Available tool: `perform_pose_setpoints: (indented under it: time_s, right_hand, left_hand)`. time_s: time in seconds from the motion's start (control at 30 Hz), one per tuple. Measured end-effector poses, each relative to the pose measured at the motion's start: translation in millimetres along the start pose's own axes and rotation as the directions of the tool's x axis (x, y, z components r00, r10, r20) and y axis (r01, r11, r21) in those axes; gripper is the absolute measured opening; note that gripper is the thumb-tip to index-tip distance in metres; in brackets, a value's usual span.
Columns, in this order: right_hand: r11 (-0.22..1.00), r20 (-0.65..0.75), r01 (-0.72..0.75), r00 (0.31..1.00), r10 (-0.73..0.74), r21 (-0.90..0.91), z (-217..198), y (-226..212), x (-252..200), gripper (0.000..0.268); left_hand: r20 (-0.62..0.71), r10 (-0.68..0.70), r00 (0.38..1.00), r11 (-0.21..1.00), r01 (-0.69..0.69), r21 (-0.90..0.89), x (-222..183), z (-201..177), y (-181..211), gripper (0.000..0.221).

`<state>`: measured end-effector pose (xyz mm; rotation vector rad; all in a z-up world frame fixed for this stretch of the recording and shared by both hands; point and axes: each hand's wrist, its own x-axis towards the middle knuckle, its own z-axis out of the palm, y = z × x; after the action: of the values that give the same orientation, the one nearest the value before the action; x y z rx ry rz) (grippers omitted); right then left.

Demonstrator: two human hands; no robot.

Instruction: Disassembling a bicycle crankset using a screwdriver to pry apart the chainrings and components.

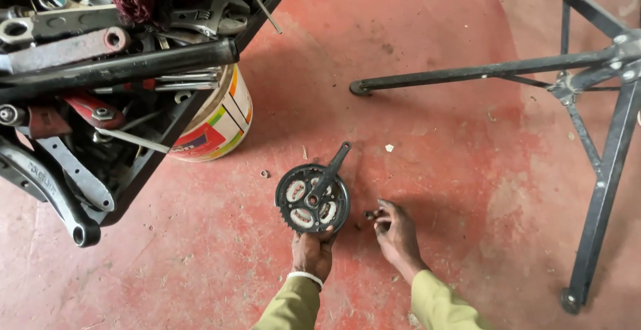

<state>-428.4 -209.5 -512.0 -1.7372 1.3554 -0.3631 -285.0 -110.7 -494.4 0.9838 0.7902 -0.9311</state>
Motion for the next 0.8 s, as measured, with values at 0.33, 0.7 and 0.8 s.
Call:
perform_pose_setpoints:
  time_s: [0.33,0.7,0.8]
  right_hand:
    - [0.992,0.049,-0.021,0.998,0.027,-0.123,-49,-32,-38,0.053]
    - [0.781,0.017,0.382,0.902,-0.43,-0.494,-215,-242,-116,0.064]
    - [0.881,0.002,0.287,0.951,-0.309,-0.376,-255,-245,-161,0.066]
  left_hand:
    - [0.049,0.078,0.996,0.997,-0.079,0.011,-66,-4,24,0.066]
    - [0.139,0.171,0.975,0.925,-0.207,0.317,-316,59,110,0.045]
    - [0.105,0.103,0.989,0.941,-0.131,0.311,-338,52,88,0.062]
